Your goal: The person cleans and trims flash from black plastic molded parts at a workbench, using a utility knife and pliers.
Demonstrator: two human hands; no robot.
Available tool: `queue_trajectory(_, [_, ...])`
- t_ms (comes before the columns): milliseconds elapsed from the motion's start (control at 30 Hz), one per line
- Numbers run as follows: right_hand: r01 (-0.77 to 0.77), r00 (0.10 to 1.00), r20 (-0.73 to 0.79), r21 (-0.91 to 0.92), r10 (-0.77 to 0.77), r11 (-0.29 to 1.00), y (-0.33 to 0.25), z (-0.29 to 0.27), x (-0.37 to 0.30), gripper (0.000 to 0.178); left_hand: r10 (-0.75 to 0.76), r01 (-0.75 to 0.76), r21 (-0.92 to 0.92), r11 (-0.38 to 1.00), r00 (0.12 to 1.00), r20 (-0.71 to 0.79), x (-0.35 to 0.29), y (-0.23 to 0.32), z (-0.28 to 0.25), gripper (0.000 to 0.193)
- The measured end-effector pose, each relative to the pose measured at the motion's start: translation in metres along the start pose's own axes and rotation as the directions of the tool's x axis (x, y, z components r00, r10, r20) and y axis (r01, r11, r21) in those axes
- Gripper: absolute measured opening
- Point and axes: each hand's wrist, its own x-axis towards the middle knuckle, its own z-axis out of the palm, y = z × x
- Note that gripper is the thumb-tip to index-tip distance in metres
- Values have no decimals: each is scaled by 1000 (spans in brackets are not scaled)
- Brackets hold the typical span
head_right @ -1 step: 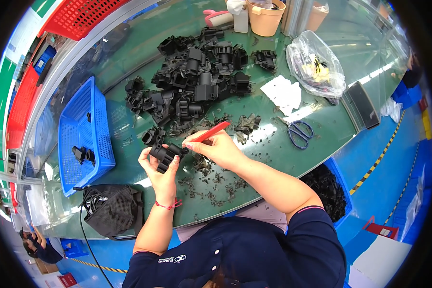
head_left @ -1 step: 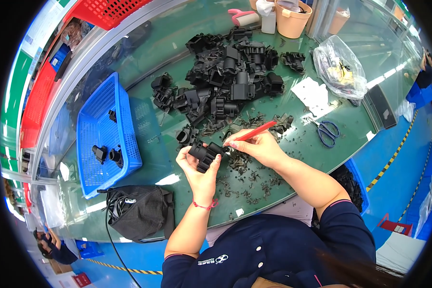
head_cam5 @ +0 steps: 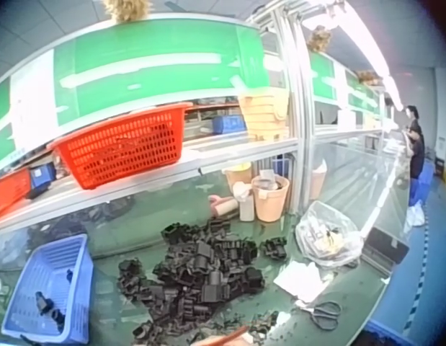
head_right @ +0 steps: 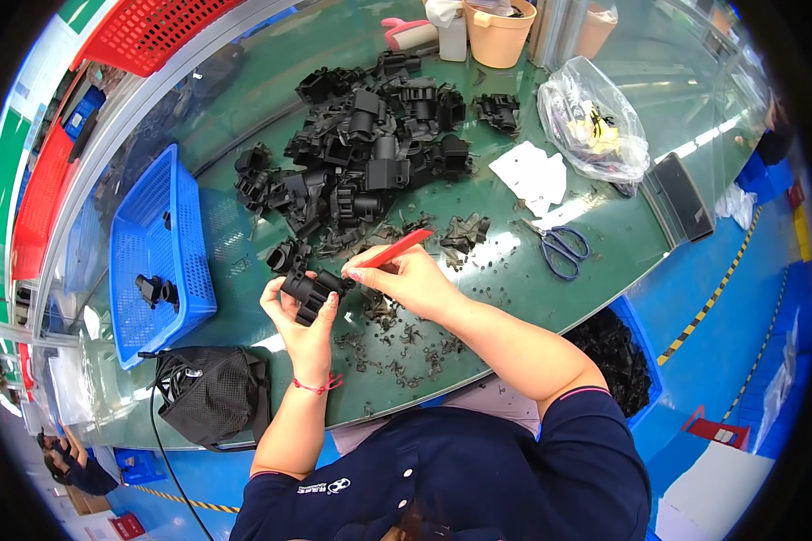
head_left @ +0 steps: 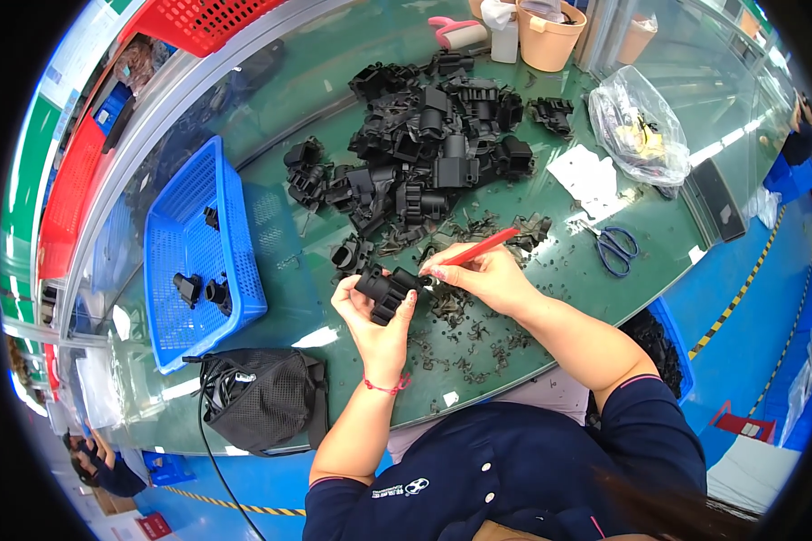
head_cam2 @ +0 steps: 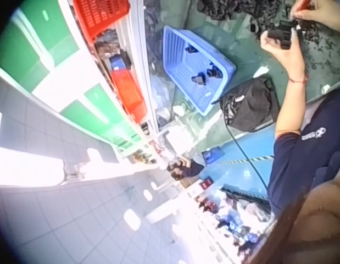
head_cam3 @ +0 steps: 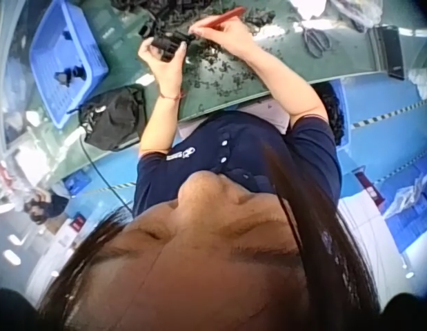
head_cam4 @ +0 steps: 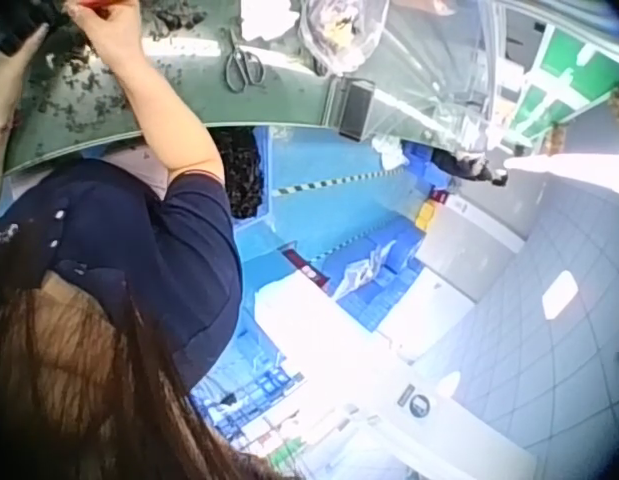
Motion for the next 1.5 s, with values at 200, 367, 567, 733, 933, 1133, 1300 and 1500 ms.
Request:
queue_trajectory(200, [76,997,2,-188,-77,979,-6,4,-3,12,67,-67,72,995,998,10,-1,-1,0,68])
queue_trajectory(367, [333,940,49,-350,-338,876,9,5,0,13,74,-76,93,993,997,25,-3,0,3,68])
queue_trajectory(567, [547,797,39,-470,-603,692,8,5,2,12,-62,62,-85,994,998,4,1,2,2,63])
queue_trajectory(733, [130,989,37,249,-143,960,-4,-6,1,12,-228,214,-321,922,974,-7,7,0,-5,52])
queue_trajectory(933, [-185,910,411,527,-58,829,-16,-28,-2,13,-310,287,-416,863,951,13,8,3,-5,47])
queue_trajectory(1133, [-50,921,258,821,-293,568,-13,-57,-2,17,-396,354,-470,809,918,10,10,5,-9,46])
queue_trajectory(1300, [132,985,29,530,-173,838,-21,-61,1,13,-359,422,-578,698,905,228,10,14,-10,44])
queue_trajectory(1500, [325,829,3,-816,-559,479,-14,-34,6,13,-459,604,-677,420,785,416,11,7,-15,39])
